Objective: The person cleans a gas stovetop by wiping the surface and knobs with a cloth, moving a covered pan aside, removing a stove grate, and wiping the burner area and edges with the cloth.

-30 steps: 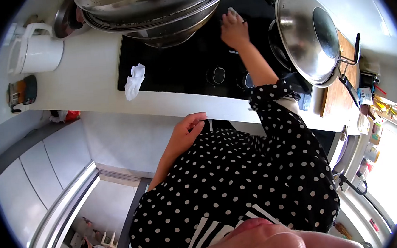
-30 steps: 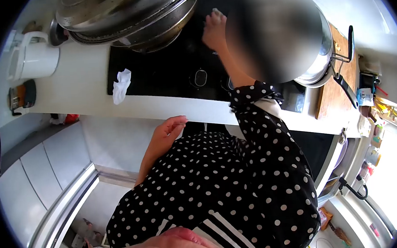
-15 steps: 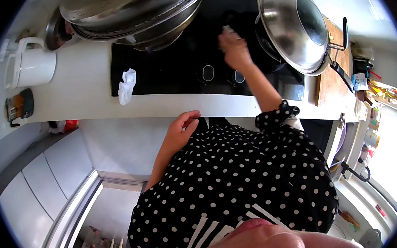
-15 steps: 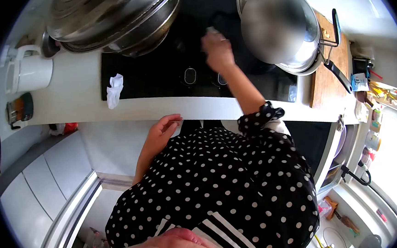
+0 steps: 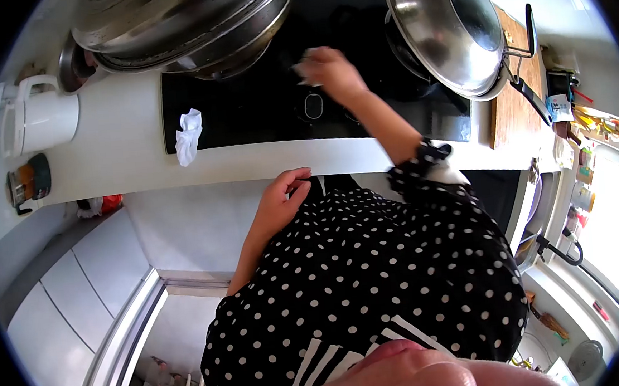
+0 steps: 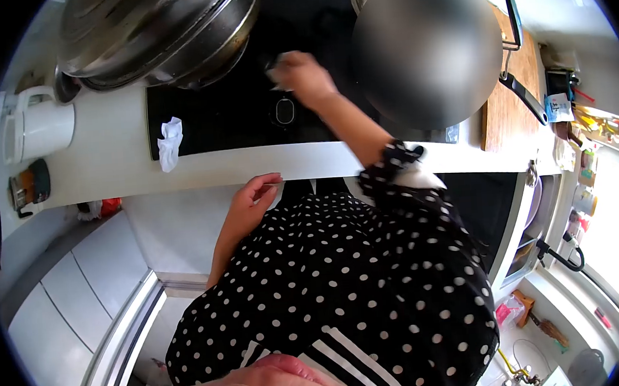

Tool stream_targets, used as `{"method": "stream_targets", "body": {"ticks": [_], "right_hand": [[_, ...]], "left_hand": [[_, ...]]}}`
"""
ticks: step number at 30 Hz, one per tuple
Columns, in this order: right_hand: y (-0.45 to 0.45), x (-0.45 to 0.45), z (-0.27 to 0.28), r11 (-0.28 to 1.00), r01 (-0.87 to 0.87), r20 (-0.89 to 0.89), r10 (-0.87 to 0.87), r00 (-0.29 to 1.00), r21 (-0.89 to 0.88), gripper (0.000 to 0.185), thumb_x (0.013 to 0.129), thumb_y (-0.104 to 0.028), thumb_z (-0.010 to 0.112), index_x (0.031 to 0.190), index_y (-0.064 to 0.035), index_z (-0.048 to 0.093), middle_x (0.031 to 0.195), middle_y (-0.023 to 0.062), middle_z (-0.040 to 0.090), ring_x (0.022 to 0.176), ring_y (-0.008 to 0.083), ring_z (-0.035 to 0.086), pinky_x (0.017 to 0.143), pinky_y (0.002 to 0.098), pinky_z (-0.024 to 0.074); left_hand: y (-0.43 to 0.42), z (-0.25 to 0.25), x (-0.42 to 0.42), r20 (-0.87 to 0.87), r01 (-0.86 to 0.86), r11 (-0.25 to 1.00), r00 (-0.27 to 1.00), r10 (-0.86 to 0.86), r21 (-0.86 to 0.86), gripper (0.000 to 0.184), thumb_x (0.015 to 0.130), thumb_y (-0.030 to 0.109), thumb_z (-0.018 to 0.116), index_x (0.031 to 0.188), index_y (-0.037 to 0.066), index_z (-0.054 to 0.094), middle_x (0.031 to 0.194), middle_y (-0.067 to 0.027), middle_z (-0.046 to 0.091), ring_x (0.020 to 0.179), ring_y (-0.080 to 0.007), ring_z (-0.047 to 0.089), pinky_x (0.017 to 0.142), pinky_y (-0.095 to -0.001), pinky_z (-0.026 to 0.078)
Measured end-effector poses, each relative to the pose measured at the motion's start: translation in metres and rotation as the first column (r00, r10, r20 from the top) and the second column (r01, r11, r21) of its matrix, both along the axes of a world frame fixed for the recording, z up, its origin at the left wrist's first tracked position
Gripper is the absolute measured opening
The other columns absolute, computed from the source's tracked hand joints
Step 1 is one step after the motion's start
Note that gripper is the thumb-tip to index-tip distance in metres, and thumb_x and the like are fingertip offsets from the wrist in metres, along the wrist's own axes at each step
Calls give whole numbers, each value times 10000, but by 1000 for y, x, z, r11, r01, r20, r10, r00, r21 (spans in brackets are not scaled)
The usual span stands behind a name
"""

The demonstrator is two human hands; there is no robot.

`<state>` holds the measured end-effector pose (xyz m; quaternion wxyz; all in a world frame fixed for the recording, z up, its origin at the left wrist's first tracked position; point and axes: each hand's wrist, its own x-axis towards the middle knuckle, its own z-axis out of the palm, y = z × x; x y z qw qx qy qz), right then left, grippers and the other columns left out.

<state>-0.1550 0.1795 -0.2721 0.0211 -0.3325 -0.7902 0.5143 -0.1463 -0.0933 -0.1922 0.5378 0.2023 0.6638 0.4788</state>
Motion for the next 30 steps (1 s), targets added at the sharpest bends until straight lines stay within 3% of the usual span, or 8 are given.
{"method": "stream_targets", "body": {"ticks": [1, 7, 8, 12, 16, 17, 19, 30], "right_hand": [[-9, -10, -13, 754, -214, -73, 328, 942, 621, 248, 863, -243, 562, 1045, -75, 577, 1057, 46, 538, 1013, 227, 527, 846, 310, 454], [54, 53, -10, 775, -79, -44, 137, 990, 627, 266, 834, -242, 594, 1059, -99, 611, 1063, 117, 562, 1003, 283, 541, 855, 359, 451], [75, 78, -27, 949, 126, -139, -89, 986, 288, 229, 841, -218, 601, 1034, -96, 625, 1052, 108, 565, 991, 280, 546, 830, 352, 465], [73, 191, -15, 546, -116, 171, -51, 984, 830, 317, 847, -85, 559, 1146, -182, 598, 1123, 132, 527, 1048, 308, 512, 850, 388, 477], [56, 178, -6, 503, -131, 207, -98, 974, 855, 354, 840, -78, 555, 1181, -173, 561, 1147, 149, 511, 1034, 317, 517, 837, 380, 472], [45, 138, 26, 895, 395, 79, -418, 905, 206, 356, 830, -102, 579, 1180, -166, 553, 1185, 130, 498, 1062, 309, 507, 848, 366, 468], [54, 116, 2, 598, -268, 228, 144, 963, 755, 355, 834, -118, 554, 1180, -192, 563, 1228, 84, 488, 1120, 285, 476, 913, 341, 438], [45, 191, 12, 426, -443, 391, 207, 897, 789, 454, 789, -72, 545, 1204, -257, 557, 1136, 76, 509, 955, 267, 528, 789, 373, 498]], "left_hand": [[5, 3, 1, -25, 10, 1000, 1000, -10, 12, 300, 898, 139, 534, 1170, 13, 543, 1128, -94, 603, 1011, -169, 572, 903, -294, 432], [8, 10, 0, -23, 62, 998, 998, -62, -8, 304, 921, 162, 503, 1194, 30, 531, 1157, -79, 592, 1052, -170, 548, 922, -289, 417], [6, 8, 1, -15, 53, 999, 998, -53, -9, 304, 922, 165, 504, 1194, 31, 532, 1156, -78, 593, 1049, -168, 548, 919, -288, 418], [-3, -4, 3, -25, 23, 997, 999, -21, 73, 297, 889, 141, 557, 1159, 16, 550, 1129, -100, 604, 975, -176, 585, 875, -304, 448], [0, -11, 5, -45, 64, 993, 997, -59, 101, 296, 889, 142, 558, 1155, 12, 551, 1124, -102, 604, 976, -179, 586, 869, -302, 452], [2, -11, 6, -56, 88, 991, 995, -82, 104, 294, 889, 141, 558, 1153, 10, 552, 1123, -103, 604, 977, -181, 587, 866, -301, 453], [9, -12, 9, -47, 107, 988, 994, -102, 113, 292, 889, 140, 556, 1148, 5, 554, 1118, -106, 604, 974, -184, 588, 862, -299, 454], [-3, -20, 9, -39, 98, 993, 995, -95, 71, 286, 883, 143, 561, 1128, -6, 561, 1101, -115, 609, 965, -191, 594, 838, -301, 463]]}}
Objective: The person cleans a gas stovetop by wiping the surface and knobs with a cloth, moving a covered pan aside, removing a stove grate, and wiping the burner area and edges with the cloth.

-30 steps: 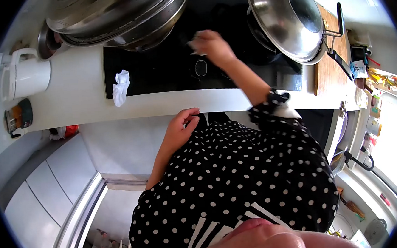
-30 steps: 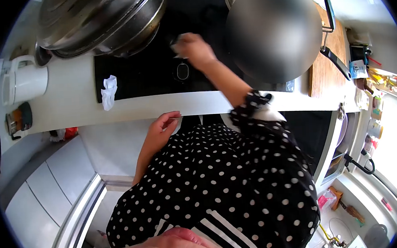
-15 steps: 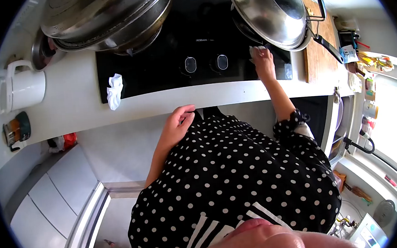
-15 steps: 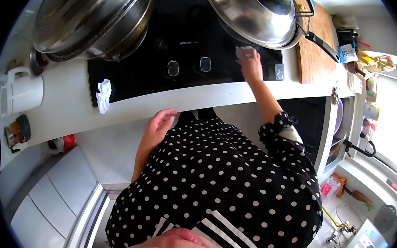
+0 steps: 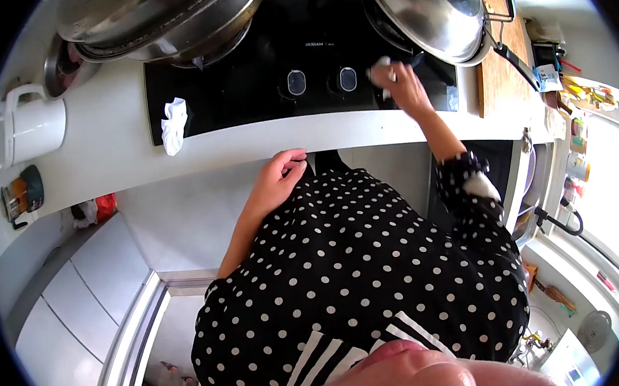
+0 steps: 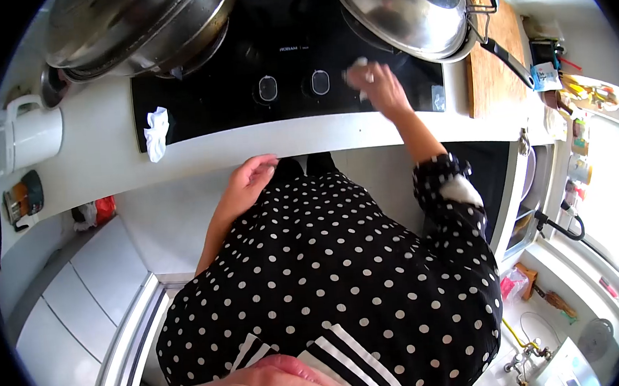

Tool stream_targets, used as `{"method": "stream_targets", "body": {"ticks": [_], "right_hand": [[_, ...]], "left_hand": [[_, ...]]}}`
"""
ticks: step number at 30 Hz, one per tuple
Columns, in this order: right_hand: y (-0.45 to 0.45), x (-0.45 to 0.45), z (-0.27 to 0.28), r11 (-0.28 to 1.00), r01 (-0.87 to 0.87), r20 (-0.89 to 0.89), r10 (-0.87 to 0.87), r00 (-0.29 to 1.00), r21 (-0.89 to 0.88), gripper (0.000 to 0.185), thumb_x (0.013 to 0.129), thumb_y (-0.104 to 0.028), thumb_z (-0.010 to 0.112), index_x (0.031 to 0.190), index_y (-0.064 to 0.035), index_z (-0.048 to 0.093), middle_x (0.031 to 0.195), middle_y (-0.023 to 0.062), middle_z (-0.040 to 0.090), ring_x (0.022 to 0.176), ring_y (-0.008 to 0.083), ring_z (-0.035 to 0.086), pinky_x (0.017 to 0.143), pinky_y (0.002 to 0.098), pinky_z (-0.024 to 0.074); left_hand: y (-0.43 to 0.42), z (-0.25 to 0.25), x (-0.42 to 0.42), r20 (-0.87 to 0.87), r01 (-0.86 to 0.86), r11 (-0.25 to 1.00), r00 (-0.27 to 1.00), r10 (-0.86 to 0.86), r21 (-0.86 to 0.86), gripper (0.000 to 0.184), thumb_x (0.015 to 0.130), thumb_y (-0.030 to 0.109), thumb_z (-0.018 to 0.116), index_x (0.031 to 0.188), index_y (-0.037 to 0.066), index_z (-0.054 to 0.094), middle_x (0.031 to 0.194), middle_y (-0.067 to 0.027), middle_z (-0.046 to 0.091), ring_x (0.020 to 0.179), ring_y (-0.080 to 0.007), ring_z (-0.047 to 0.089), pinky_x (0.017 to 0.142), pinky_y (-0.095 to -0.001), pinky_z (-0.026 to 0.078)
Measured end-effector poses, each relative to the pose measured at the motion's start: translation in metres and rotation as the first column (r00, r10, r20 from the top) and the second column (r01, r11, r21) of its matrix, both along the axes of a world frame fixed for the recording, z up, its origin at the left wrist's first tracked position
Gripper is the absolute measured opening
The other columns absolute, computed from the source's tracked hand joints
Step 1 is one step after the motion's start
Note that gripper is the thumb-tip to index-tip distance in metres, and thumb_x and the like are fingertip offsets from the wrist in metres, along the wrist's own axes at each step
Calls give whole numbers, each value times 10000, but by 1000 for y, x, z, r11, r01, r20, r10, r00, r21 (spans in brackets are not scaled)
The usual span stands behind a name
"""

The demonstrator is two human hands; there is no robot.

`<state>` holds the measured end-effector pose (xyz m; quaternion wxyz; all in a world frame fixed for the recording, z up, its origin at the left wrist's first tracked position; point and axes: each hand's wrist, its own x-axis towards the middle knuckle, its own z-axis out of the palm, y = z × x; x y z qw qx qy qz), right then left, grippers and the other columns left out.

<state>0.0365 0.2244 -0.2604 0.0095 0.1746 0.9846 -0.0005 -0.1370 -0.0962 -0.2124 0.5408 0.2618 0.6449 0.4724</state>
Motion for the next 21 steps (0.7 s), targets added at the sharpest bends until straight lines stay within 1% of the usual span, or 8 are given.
{"method": "stream_targets", "body": {"ticks": [4, 10, 11, 13, 15, 17, 19, 21], "right_hand": [[-11, -41, -18, 964, 264, -166, -256, 952, 32, 469, 770, 0, 502, 1210, -163, 512, 1100, 122, 501, 953, 312, 515, 781, 367, 498], [-44, 22, -7, 965, 123, -202, -171, 964, -230, 453, 738, -3, 550, 1137, -205, 626, 988, 93, 543, 897, 256, 533, 805, 355, 476], [-38, 21, 17, 672, 470, -58, -604, 795, -572, 389, 757, -3, 566, 1086, -190, 659, 922, 88, 564, 906, 242, 533, 807, 336, 468], [14, 58, -5, 899, 356, -459, -437, 773, -257, 277, 828, -55, 570, 1088, -112, 650, 966, 106, 607, 906, 249, 540, 772, 319, 466], [73, 91, -82, 540, 509, -403, -841, 362, -670, 289, 792, -20, 579, 1063, -91, 649, 985, 104, 608, 918, 254, 546, 757, 325, 469], [69, 91, -117, 483, 496, -347, -872, 345, -721, 312, 766, 4, 569, 1059, -81, 635, 968, 102, 601, 925, 260, 546, 738, 339, 474], [-12, 42, -70, 860, 390, -479, -508, 716, -330, 343, 749, 17, 548, 1069, -82, 622, 978, 105, 593, 917, 269, 542, 750, 359, 474], [-66, 22, -26, 925, 244, -426, -355, 833, -292, 375, 736, 27, 536, 1071, -111, 633, 992, 100, 587, 912, 275, 539, 791, 371, 467]], "left_hand": [[13, 8, 0, -55, 45, 998, 998, -42, 46, 286, 881, 136, 567, 1133, 1, 559, 1104, -116, 608, 960, -193, 601, 834, -314, 467], [21, -3, 1, -31, 133, 989, 991, -131, 62, 278, 910, 137, 539, 1164, 23, 547, 1102, -89, 611, 1013, -173, 570, 900, -303, 439], [20, -2, 0, -52, 156, 986, 987, -153, 51, 282, 913, 138, 535, 1168, 18, 544, 1112, -92, 610, 1011, -170, 570, 899, -298, 439], [20, 5, 0, -72, 115, 992, 991, -111, 53, 284, 895, 137, 557, 1151, 14, 555, 1102, -104, 616, 976, -183, 592, 871, -309, 454], [22, 4, 0, -100, 77, 995, 993, -70, 64, 288, 889, 142, 565, 1144, 8, 559, 1094, -108, 622, 955, -188, 603, 850, -307, 464], [21, 0, 5, -108, 54, 997, 993, -48, 50, 288, 892, 146, 563, 1142, 4, 558, 1090, -107, 624, 957, -188, 602, 845, -303, 467], [29, 2, 12, -123, 48, 999, 991, -46, 12, 289, 897, 157, 562, 1140, 1, 557, 1089, -108, 624, 969, -189, 599, 841, -299, 469], [36, 8, 24, -102, 60, 998, 993, -58, 15, 292, 898, 162, 562, 1142, 2, 554, 1088, -109, 623, 973, -191, 598, 842, -301, 469]]}}
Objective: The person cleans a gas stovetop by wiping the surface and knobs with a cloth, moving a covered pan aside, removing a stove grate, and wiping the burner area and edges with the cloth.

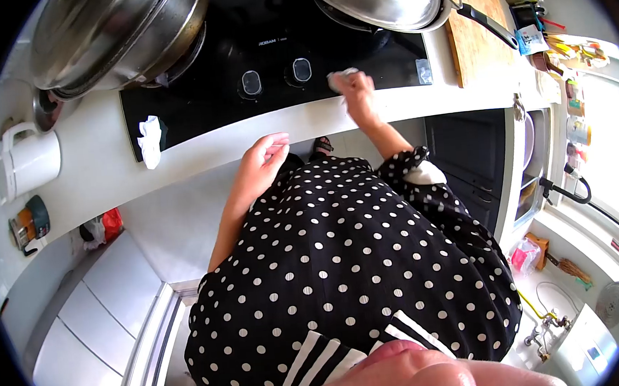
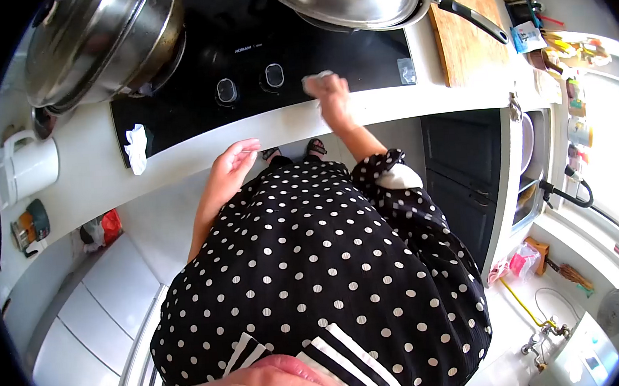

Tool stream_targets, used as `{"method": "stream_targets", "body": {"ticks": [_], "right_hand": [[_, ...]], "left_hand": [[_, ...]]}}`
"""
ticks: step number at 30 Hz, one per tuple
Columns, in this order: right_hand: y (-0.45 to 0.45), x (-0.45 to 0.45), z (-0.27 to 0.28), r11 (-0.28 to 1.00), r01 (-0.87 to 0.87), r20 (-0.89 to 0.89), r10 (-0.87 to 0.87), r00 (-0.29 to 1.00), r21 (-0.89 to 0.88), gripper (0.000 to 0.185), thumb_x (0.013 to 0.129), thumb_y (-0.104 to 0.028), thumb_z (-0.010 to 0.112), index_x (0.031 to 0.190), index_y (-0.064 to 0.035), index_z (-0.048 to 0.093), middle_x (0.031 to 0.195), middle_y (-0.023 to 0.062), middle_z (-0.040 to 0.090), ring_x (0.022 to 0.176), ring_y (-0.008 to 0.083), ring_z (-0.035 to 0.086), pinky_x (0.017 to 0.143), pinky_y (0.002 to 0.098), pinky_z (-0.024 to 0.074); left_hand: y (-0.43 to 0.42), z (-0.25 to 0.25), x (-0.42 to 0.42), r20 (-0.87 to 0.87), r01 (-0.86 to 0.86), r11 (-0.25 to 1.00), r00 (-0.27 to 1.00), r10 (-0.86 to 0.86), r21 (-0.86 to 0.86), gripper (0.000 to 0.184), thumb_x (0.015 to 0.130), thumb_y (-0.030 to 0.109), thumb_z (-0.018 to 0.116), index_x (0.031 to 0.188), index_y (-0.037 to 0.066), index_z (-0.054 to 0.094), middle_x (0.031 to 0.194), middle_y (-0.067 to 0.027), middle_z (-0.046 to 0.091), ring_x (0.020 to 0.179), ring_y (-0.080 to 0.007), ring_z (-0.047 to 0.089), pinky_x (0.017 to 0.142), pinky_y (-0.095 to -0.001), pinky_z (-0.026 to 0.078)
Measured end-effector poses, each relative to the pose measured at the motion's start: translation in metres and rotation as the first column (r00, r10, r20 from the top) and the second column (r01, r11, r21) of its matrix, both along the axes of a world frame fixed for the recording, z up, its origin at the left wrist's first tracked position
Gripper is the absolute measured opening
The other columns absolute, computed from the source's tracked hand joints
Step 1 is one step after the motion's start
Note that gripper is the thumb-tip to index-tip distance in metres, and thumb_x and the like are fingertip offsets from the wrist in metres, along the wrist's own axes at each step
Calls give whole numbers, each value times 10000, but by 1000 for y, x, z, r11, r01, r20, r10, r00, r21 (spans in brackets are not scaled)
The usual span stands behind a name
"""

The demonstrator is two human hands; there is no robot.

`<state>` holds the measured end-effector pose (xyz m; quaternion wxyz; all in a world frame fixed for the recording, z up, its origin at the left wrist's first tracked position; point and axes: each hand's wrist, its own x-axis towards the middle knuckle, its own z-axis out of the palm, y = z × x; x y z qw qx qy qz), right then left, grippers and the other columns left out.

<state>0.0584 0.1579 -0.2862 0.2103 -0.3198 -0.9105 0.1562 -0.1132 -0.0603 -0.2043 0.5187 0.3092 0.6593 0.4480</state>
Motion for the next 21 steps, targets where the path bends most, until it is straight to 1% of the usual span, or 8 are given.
{"method": "stream_targets", "body": {"ticks": [3, 5, 8, 10, 13, 15, 17, 21], "right_hand": [[34, 14, 5, 989, -60, -100, 47, 994, -133, 362, 789, -4, 526, 1067, -194, 658, 900, 125, 564, 918, 291, 550, 771, 384, 485], [78, 29, 6, 954, 234, -72, -251, 965, -185, 318, 824, -41, 523, 1080, -188, 643, 901, 144, 553, 886, 316, 547, 768, 395, 481], [93, 19, -3, 933, 354, 69, -359, 931, 67, 251, 841, -103, 542, 1081, -144, 604, 899, 138, 524, 824, 328, 529, 705, 433, 465], [48, 3, -24, 961, 226, -89, -242, 966, -160, 296, 799, -50, 522, 1078, -126, 587, 891, 135, 506, 815, 335, 509, 651, 450, 441], [-10, -4, -1, 988, -116, -24, 114, 993, -103, 292, 860, -62, 501, 1141, -108, 564, 942, 110, 545, 858, 270, 545, 736, 362, 486], [6, 9, -1, 531, -41, -83, -55, 995, -846, 284, 896, -62, 443, 1156, -78, 556, 992, 73, 591, 834, 179, 556, 705, 300, 486], [29, 23, 46, -84, -218, -168, -396, 903, -972, 288, 921, -62, 370, 1171, -84, 510, 1017, 27, 589, 791, 114, 559, 661, 235, 460], [87, 72, 32, -211, -290, -204, -354, 913, -933, 220, 933, -71, 372, 1086, -103, 527, 936, 26, 575, 822, 117, 549, 660, 235, 455]], "left_hand": [[15, 10, 13, -4, 52, 998, 999, -52, 38, 300, 905, 173, 555, 1149, -1, 546, 1095, -115, 618, 974, -195, 597, 840, -306, 470], [22, 15, 23, -7, 42, 999, 999, -42, 24, 303, 900, 169, 558, 1148, -6, 547, 1105, -119, 614, 971, -197, 599, 836, -310, 471], [25, 6, 36, -63, 40, 999, 997, -39, 2, 307, 893, 163, 564, 1147, -9, 548, 1101, -121, 618, 961, -199, 602, 829, -309, 473], [25, 3, 46, -57, 42, 999, 997, -44, -27, 305, 890, 161, 566, 1143, -10, 551, 1095, -122, 621, 954, -198, 604, 823, -307, 474], [29, 3, 57, -44, 64, 997, 997, -65, -38, 295, 908, 150, 544, 1160, -4, 543, 1108, -99, 615, 984, -171, 582, 856, -285, 455], [30, 3, 59, -45, 35, 999, 998, -37, -34, 291, 917, 145, 533, 1169, 0, 539, 1112, -86, 613, 991, -152, 574, 869, -272, 448], [31, 0, 60, -49, -8, 1000, 999, 7, -23, 291, 916, 145, 535, 1169, 0, 541, 1103, -83, 617, 973, -144, 579, 861, -268, 451], [38, 2, 67, -76, -43, 997, 996, 38, -61, 291, 916, 147, 534, 1169, 4, 544, 1107, -82, 619, 966, -142, 582, 860, -268, 452]]}}
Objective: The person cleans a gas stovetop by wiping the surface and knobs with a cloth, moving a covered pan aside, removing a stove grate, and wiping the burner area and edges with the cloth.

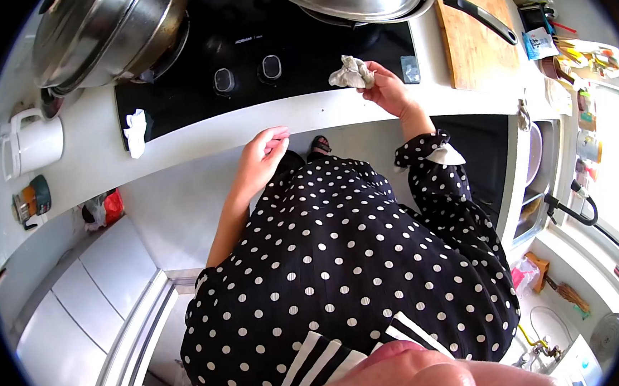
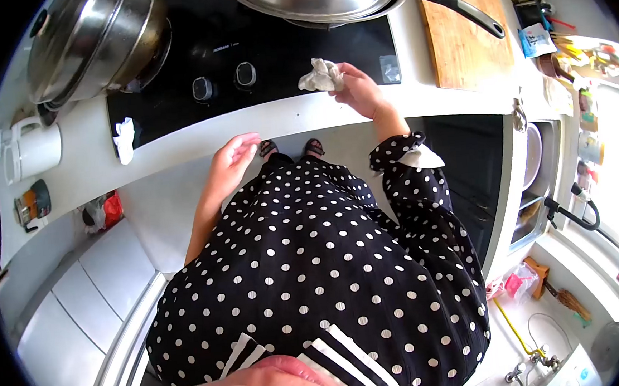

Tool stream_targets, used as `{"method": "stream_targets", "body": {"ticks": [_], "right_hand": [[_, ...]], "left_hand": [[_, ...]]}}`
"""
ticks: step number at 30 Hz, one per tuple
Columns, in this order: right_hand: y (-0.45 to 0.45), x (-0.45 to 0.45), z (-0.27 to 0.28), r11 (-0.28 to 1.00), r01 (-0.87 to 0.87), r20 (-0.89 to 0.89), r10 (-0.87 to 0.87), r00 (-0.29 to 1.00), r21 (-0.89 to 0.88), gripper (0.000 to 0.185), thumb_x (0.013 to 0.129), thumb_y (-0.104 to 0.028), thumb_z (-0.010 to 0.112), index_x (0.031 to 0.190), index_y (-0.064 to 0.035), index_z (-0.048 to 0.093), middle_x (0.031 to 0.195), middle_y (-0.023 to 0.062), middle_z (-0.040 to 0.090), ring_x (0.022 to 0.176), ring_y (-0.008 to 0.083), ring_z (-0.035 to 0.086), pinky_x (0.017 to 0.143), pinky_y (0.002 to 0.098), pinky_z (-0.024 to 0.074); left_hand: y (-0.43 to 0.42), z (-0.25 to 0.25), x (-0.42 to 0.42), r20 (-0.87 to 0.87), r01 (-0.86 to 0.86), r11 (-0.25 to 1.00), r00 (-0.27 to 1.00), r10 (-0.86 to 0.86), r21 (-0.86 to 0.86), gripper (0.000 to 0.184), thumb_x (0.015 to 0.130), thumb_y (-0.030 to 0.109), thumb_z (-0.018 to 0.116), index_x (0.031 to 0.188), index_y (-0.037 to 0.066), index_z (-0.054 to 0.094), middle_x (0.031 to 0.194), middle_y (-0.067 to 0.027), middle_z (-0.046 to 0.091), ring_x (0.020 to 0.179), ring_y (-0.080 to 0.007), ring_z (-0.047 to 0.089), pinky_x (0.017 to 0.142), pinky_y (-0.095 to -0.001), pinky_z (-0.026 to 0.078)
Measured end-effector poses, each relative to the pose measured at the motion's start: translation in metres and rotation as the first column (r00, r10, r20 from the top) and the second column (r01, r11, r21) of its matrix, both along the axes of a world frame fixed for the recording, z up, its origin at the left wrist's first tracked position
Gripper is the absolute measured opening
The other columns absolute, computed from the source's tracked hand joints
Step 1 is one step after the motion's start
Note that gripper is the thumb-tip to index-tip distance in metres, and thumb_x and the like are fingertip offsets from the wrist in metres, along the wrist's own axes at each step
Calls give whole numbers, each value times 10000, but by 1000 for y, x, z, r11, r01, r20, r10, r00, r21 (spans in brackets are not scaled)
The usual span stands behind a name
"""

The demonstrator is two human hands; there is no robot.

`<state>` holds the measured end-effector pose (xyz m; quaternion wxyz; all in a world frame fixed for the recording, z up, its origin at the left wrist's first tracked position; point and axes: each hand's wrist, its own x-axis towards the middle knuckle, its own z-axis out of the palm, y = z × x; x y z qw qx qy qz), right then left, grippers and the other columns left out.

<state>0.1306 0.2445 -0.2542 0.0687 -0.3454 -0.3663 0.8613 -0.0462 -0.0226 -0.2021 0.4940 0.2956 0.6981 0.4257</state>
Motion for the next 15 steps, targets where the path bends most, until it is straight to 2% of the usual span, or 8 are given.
{"method": "stream_targets", "body": {"ticks": [2, 3, 4, 5, 9, 12, 14, 15], "right_hand": [[15, 4, -11, 875, -77, 389, -133, 912, 479, 193, 883, -131, 508, 1055, -64, 563, 916, 88, 569, 827, 216, 550, 701, 304, 462], [18, 4, -14, 495, -222, 414, -320, 852, 840, 201, 857, -130, 542, 1045, -67, 576, 940, 114, 567, 863, 257, 543, 732, 337, 460], [19, 4, -17, -17, -381, 324, -492, 808, 924, 212, 831, -128, 577, 1035, -71, 589, 964, 141, 564, 898, 299, 537, 764, 371, 457], [15, 4, -21, -141, -342, 199, -587, 785, 929, 234, 793, -86, 601, 1027, -78, 604, 1029, 170, 541, 954, 355, 505, 821, 418, 439], [-20, -7, -33, -229, -295, 212, -327, 921, 928, 332, 799, 1, 528, 1129, -20, 559, 1139, 142, 519, 1014, 353, 495, 897, 402, 422], [-40, -9, -32, -258, -339, 237, -355, 904, 905, 324, 805, -50, 551, 1122, 20, 553, 1154, 161, 508, 1089, 358, 466, 935, 398, 400], [-7, -7, -53, -390, -372, 236, -353, 905, 842, 333, 817, -57, 551, 1142, 16, 536, 1173, 173, 498, 1101, 356, 458, 935, 405, 401], [16, -7, -50, -347, -457, 298, -424, 855, 819, 323, 824, -54, 536, 1139, 15, 531, 1166, 172, 508, 1102, 354, 461, 931, 412, 410]], "left_hand": [[2, -2, 5, -16, 10, 1000, 1000, -9, 14, 292, 909, 149, 542, 1160, 0, 549, 1098, -97, 624, 963, -160, 590, 849, -279, 462], [3, -2, 9, -21, 0, 1000, 1000, 0, 17, 298, 900, 155, 556, 1152, -3, 553, 1081, -106, 631, 950, -171, 600, 832, -286, 472], [2, -1, 13, -27, -10, 1000, 1000, 11, 18, 304, 891, 160, 570, 1145, -7, 557, 1064, -115, 639, 937, -181, 610, 815, -294, 482], [1, -5, 15, -39, -10, 1000, 999, 11, 22, 306, 889, 165, 572, 1144, -5, 558, 1057, -117, 640, 940, -189, 610, 820, -301, 479], [-4, -8, 24, -25, -42, 998, 999, 43, 37, 310, 885, 160, 575, 1143, -9, 555, 1061, -116, 638, 941, -198, 611, 824, -311, 474], [-9, -6, 23, 7, -43, 999, 999, 43, -27, 280, 919, 130, 526, 1164, -6, 536, 1098, -94, 618, 1011, -167, 578, 889, -282, 444], [-10, -7, 19, 0, -21, 999, 1000, 21, -35, 277, 915, 128, 531, 1158, -4, 542, 1086, -93, 623, 998, -165, 581, 883, -283, 446], [-11, -7, 16, -5, -8, 999, 1000, 8, -38, 276, 913, 127, 533, 1155, -4, 545, 1080, -92, 625, 991, -164, 583, 879, -284, 447]]}}
